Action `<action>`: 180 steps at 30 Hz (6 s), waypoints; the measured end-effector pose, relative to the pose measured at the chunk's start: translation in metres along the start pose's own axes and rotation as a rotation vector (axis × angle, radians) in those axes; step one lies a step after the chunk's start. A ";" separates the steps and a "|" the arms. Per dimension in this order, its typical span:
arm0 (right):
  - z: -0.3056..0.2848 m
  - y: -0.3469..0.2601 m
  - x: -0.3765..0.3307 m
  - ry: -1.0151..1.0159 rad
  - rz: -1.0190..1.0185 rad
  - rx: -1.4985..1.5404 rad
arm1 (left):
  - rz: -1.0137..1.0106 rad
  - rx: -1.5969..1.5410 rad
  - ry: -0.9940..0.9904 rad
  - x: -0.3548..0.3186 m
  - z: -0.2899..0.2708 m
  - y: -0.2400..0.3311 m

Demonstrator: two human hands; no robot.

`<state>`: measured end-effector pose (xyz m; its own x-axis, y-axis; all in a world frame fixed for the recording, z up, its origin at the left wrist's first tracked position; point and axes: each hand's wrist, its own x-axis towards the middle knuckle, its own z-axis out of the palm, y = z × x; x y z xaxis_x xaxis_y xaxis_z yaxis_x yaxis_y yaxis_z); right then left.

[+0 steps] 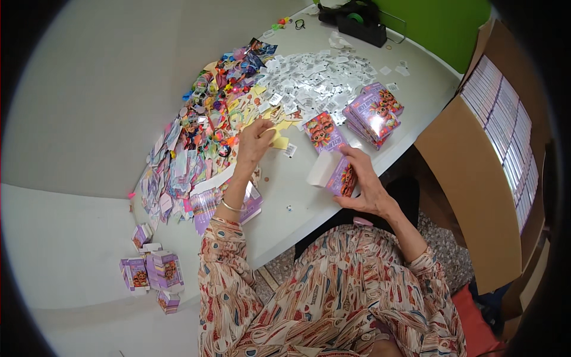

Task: Packing individual snack packets into small cardboard boxes.

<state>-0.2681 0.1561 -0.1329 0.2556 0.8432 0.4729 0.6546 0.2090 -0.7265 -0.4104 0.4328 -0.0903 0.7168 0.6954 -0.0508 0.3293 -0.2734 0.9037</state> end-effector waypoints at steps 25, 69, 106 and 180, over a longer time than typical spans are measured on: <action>0.000 -0.004 -0.006 0.103 0.223 0.236 | 0.467 0.577 0.144 -0.003 0.037 -0.022; 0.007 -0.004 -0.002 0.048 0.165 0.084 | 0.303 0.522 -0.030 0.031 0.046 -0.004; 0.037 -0.068 0.040 -0.244 0.283 -0.129 | 0.541 0.767 -0.156 -0.100 0.005 0.065; 0.043 -0.051 0.023 -0.045 0.271 -0.144 | 0.209 -0.263 0.262 -0.067 -0.054 0.042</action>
<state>-0.3258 0.1859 -0.1063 0.4047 0.8806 0.2464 0.6620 -0.0962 -0.7433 -0.4782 0.4106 -0.0259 0.5601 0.7976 0.2240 0.0014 -0.2713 0.9625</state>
